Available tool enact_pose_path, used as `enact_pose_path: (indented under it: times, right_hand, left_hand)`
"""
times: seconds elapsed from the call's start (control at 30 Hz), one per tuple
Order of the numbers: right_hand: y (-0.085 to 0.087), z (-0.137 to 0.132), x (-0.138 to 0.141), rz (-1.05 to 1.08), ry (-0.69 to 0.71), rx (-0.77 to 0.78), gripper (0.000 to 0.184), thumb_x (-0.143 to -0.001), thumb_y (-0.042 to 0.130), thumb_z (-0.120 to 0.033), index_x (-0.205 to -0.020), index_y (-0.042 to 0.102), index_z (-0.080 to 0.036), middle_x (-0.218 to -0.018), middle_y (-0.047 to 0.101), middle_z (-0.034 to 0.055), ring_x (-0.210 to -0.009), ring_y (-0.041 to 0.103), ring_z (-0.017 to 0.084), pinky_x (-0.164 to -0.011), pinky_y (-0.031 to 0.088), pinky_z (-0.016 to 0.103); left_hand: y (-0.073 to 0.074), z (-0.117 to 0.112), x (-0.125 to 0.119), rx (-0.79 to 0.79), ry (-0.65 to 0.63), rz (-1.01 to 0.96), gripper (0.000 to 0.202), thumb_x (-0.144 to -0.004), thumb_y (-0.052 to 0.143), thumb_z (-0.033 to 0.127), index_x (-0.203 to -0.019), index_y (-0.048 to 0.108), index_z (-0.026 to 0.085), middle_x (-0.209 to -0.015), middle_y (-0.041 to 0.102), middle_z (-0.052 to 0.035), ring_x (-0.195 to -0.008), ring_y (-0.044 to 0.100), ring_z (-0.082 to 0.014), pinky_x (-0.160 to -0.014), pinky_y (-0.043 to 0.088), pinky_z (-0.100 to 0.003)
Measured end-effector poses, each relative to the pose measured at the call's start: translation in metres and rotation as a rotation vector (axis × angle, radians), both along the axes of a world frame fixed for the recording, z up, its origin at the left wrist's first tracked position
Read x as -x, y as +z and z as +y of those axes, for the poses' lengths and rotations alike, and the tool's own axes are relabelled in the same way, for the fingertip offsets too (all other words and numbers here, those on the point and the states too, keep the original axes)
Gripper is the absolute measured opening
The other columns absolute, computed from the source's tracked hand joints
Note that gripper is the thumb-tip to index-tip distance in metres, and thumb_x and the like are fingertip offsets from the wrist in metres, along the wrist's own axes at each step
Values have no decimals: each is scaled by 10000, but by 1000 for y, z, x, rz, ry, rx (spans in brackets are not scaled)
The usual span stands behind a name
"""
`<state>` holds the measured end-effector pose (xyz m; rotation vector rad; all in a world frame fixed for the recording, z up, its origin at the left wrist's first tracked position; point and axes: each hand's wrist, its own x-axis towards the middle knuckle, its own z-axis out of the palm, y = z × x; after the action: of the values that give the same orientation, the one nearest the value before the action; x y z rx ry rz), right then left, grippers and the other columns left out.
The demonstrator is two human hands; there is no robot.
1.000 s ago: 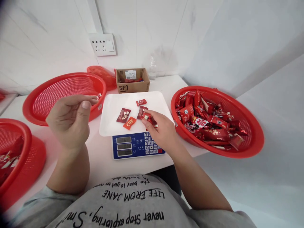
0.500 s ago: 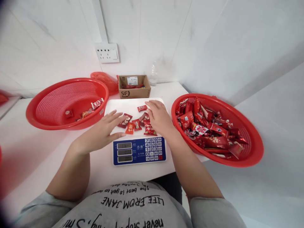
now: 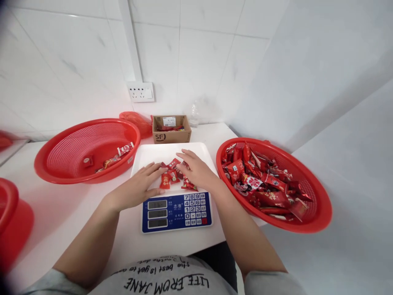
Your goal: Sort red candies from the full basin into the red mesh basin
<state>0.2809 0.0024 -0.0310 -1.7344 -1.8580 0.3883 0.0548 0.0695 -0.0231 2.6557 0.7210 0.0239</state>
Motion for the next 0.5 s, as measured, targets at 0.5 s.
enact_pose_path:
  times: [0.5]
  right_hand:
    - [-3,-59,-2,-40,20,140,496,-896,600,-428,-1360,562,-257,-1506,430,97,-1439,298,320,-1136,312,582]
  left_hand:
    - [-7,6,4,50,34,-78,586,-931,514,459,-1455,386,231,-1569,311,-128,-1449,281,-309,-1148,317,-508]
